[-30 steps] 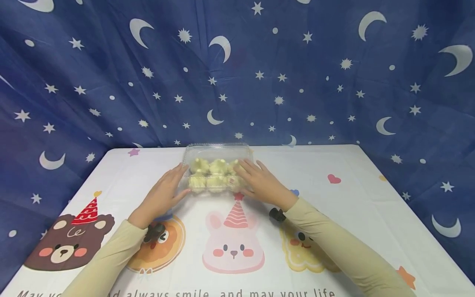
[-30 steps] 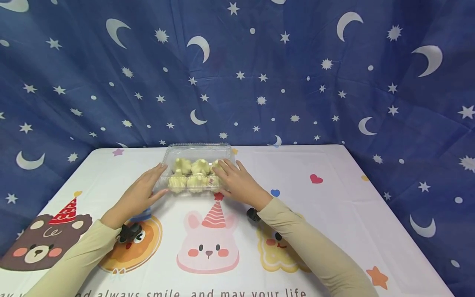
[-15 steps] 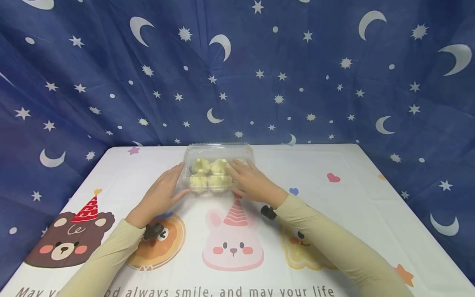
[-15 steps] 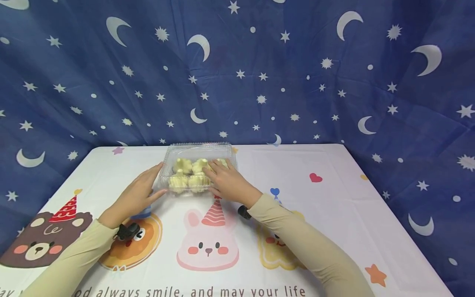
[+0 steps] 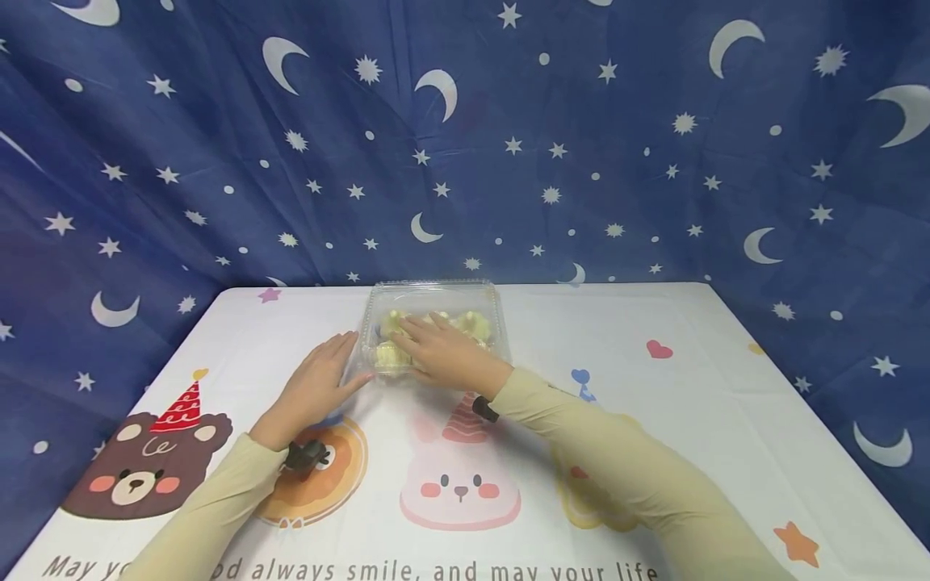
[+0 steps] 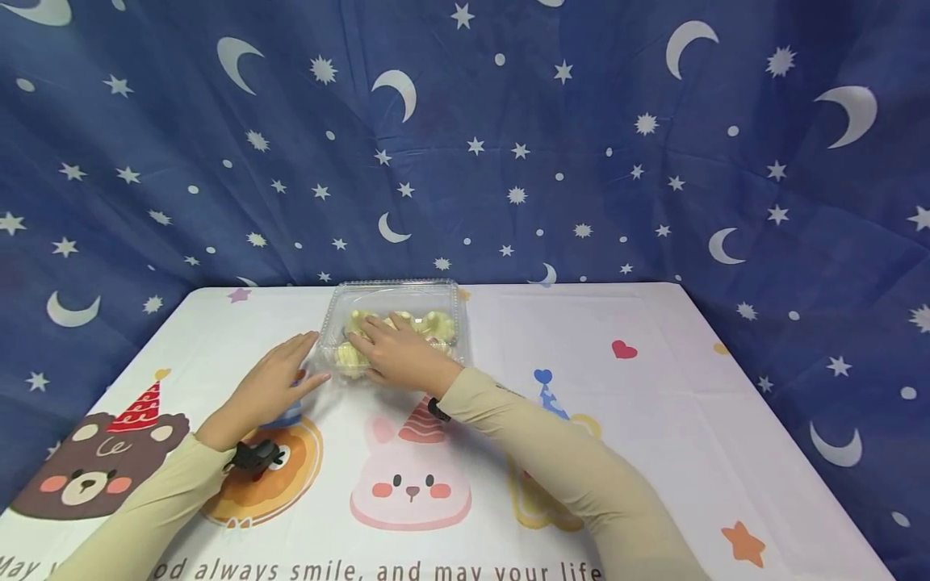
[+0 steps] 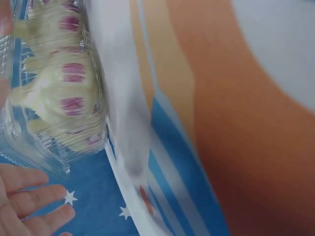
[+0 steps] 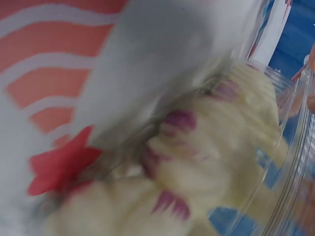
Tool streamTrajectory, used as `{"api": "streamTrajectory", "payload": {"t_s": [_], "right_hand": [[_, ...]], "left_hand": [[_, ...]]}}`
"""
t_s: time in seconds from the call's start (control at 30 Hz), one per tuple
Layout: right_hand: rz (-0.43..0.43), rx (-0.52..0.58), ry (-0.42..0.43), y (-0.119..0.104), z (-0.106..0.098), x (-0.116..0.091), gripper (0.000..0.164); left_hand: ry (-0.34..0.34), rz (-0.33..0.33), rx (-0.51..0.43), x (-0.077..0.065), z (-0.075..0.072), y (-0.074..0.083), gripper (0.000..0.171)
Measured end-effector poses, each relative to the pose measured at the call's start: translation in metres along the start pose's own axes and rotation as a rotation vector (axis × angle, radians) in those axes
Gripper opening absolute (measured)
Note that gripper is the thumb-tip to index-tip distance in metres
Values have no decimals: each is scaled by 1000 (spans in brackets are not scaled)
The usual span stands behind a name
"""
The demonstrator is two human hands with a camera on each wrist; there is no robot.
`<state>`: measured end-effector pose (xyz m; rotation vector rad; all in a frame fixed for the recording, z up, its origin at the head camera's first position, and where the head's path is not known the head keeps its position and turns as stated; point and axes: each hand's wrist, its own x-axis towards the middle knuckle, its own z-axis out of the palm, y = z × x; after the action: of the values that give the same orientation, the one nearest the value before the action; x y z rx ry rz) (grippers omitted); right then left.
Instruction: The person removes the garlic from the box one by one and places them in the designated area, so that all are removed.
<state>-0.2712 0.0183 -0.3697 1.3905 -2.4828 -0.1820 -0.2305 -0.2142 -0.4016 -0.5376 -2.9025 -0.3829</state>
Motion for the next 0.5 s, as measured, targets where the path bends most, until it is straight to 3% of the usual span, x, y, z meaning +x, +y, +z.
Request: {"api": "streamTrajectory", "payload": {"t_s": [0.3,0.5], "right_hand": [[-17,-67,3,-9,6,24,60],[-12,-108,-6,-14,8,32,62]], "left_hand": [[-6,-22,-41,-1,4,1,73],[-12,-24,21,-1,5,1,73]]}}
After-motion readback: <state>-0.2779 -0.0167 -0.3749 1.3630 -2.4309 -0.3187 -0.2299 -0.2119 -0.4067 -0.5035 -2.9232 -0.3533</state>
